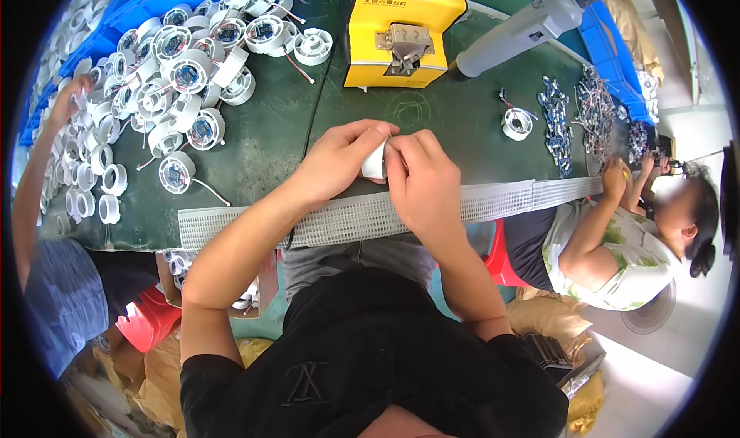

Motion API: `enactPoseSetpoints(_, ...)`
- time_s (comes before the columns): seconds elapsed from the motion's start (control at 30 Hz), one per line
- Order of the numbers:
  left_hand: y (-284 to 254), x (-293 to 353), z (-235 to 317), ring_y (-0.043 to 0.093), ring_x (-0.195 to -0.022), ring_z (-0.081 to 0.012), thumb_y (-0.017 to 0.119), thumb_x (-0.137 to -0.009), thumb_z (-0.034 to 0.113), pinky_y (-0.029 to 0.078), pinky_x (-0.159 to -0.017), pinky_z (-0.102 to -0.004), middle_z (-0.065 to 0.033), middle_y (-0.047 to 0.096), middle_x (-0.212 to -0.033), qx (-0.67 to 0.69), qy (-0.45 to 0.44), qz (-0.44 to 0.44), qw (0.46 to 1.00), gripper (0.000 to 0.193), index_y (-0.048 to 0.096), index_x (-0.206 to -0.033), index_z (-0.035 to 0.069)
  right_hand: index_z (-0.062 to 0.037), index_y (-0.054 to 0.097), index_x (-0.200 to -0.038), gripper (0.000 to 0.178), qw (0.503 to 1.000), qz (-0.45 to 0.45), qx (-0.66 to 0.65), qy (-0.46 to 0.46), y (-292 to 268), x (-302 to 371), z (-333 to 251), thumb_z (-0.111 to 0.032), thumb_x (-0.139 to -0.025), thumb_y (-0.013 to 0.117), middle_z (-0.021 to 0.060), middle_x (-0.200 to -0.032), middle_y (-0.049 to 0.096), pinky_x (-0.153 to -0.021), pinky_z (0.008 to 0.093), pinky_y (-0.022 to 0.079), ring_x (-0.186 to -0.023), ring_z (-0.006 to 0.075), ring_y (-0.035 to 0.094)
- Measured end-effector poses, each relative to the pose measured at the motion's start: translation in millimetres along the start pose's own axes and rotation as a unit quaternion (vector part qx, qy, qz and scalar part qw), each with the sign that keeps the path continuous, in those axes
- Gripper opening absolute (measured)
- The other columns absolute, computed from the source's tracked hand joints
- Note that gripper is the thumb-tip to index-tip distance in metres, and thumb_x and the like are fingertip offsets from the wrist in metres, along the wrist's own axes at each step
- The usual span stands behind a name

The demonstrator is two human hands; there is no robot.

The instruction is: Assembling small electronic sensor or camera modules using an electric screwdriver at a production workbench.

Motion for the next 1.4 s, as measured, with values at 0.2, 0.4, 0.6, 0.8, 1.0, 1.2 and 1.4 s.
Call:
enactPoseSetpoints(0.2,-9.0,4.8,12.7,0.062,-0.087,-0.0098,0.053,-0.101,0.028,0.053,-0.078,-0.0278,-0.0029,0.064,-0.097,0.15,0.03,0.058,0.987,0.034,0.061,-0.123,0.002,-0.0059,0.059,-0.112,0.037,0.987,0.017,-0.142,0.077,-10.7,5.2,8.5,-0.002,-0.078,0.071,0.0133,-0.102,0.052,-0.064,0.0331,0.052,-0.077,0.0222,0.062)
enactPoseSetpoints(0.4,-6.7,6.9,18.1,0.062,-0.1,-0.0157,0.054,-0.1,0.023,0.051,-0.088,-0.0325,-0.008,0.062,-0.114,0.188,0.062,0.075,0.977,0.038,0.053,-0.132,0.001,0.0013,0.064,-0.109,0.019,0.916,0.038,-0.361,0.171,-8.4,6.2,26.2,-0.006,-0.091,0.063,0.011,-0.09,0.07,-0.061,0.0257,0.053,-0.069,0.0142,0.064)
enactPoseSetpoints(0.6,2.3,7.9,19.0,0.053,-0.122,-0.0245,0.053,-0.098,0.02,0.043,-0.103,-0.0398,-0.0127,0.055,-0.131,0.285,0.072,-0.054,0.954,0.045,0.046,-0.138,-0.001,0.004,0.061,-0.117,0.023,0.833,0.051,-0.527,0.159,9.5,-2.9,12.8,-0.008,-0.098,0.056,0.0115,-0.096,0.066,-0.067,0.0226,0.052,-0.08,0.0134,0.065)
enactPoseSetpoints(0.8,6.0,10.2,22.9,0.046,-0.131,-0.0279,0.05,-0.099,0.02,0.037,-0.109,-0.0421,-0.0161,0.051,-0.136,0.279,0.115,-0.084,0.95,0.046,0.045,-0.139,-0.002,0.0044,0.064,-0.11,0.023,0.88,0.044,-0.443,0.167,11.4,3.4,12.6,0.002,-0.087,0.068,0.01,-0.102,0.063,-0.07,0.0217,0.05,-0.082,0.0114,0.062)
enactPoseSetpoints(1.0,13.9,15.8,25.4,0.044,-0.133,-0.0277,0.045,-0.101,0.025,0.033,-0.111,-0.0433,-0.0171,0.043,-0.145,0.274,0.121,-0.117,0.947,0.053,0.033,-0.147,0.002,-0.0038,0.069,-0.101,0.025,0.96,0.184,-0.21,0.004,-5.3,-2.7,3.8,0.003,-0.078,0.075,0.0122,-0.1,0.064,-0.072,0.0232,0.047,-0.077,0.0111,0.055)
enactPoseSetpoints(1.2,19.1,14.1,22.0,0.04,-0.133,-0.0217,0.05,-0.101,0.031,0.031,-0.112,-0.0407,-0.0113,0.035,-0.151,0.091,0.159,-0.105,0.977,0.066,0.017,-0.154,0.011,0.0029,0.054,-0.113,0.029,0.812,0.092,-0.557,0.147,17.8,-0.7,16.8,0.001,-0.088,0.068,0.0124,-0.106,0.064,-0.083,0.0272,0.053,-0.099,0.0166,0.063)
enactPoseSetpoints(1.4,-3.5,3.7,12.2,0.063,-0.098,-0.0131,0.059,-0.096,0.011,0.06,-0.075,-0.0288,-0.0067,0.061,-0.112,0.062,0.04,-0.04,0.996,0.039,0.05,-0.133,0.003,0.0027,0.055,-0.116,0.031,0.953,0.049,-0.276,0.114,2.1,-25.7,39.5,-0.008,-0.089,0.068,0.0115,-0.105,0.063,-0.076,0.0275,0.052,-0.093,0.0169,0.061)
Point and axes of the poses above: each hand's wrist, its own x-axis away from the middle knuckle, its own y-axis out of the palm, z = x × y, the point moved 6 cm from there along -x, towards the middle knuckle
